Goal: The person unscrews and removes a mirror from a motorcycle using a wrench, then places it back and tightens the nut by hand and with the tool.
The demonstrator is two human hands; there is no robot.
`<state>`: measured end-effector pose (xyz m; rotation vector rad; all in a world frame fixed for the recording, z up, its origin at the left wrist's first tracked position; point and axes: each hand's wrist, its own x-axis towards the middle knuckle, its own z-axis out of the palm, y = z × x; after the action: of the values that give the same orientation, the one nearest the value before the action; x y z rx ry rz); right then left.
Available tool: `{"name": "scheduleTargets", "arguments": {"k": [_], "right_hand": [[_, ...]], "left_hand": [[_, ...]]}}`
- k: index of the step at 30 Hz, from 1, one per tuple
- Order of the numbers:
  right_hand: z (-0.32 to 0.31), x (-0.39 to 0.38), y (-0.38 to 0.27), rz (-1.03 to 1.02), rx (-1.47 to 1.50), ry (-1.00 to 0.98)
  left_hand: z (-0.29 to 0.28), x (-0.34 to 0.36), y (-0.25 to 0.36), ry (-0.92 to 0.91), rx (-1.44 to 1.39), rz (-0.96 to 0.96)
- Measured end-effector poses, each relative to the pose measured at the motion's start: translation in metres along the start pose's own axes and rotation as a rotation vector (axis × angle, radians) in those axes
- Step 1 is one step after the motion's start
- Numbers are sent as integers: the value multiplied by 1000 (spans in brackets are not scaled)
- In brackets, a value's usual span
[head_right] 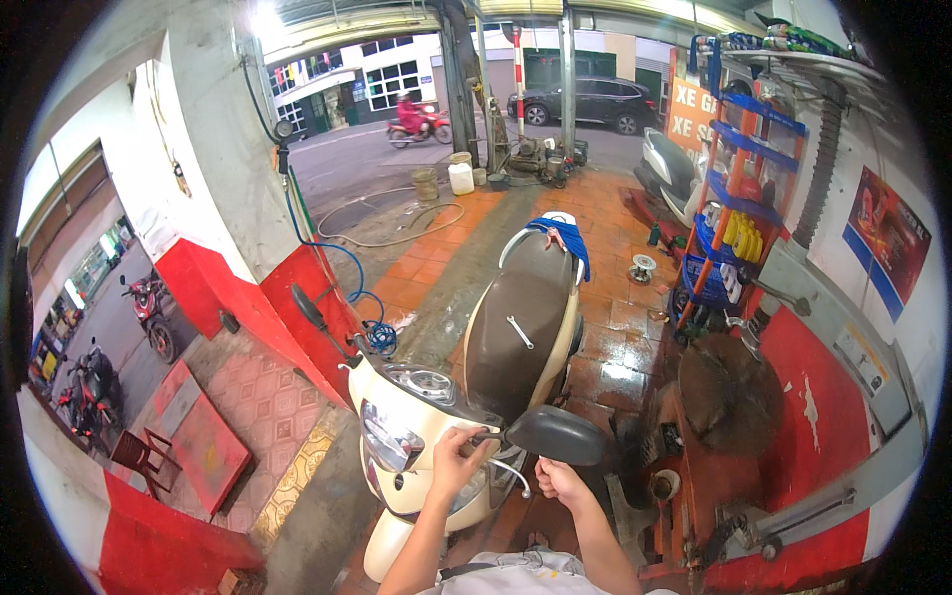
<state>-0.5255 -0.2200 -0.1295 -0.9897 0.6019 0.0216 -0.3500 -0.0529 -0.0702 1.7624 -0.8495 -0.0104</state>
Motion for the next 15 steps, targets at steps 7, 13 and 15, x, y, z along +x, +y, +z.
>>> {"name": "scheduleTargets", "arguments": {"k": [7, 13, 15], "right_hand": [[2, -2, -3, 0, -5, 9], [-1, 0, 0, 7, 9, -9], [-2, 0, 1, 6, 7, -11]], "left_hand": [[-2, -1, 2, -1, 4, 4], [-3, 0, 5, -6, 41, 12], [-3, -1, 5, -4, 23, 25]]}}
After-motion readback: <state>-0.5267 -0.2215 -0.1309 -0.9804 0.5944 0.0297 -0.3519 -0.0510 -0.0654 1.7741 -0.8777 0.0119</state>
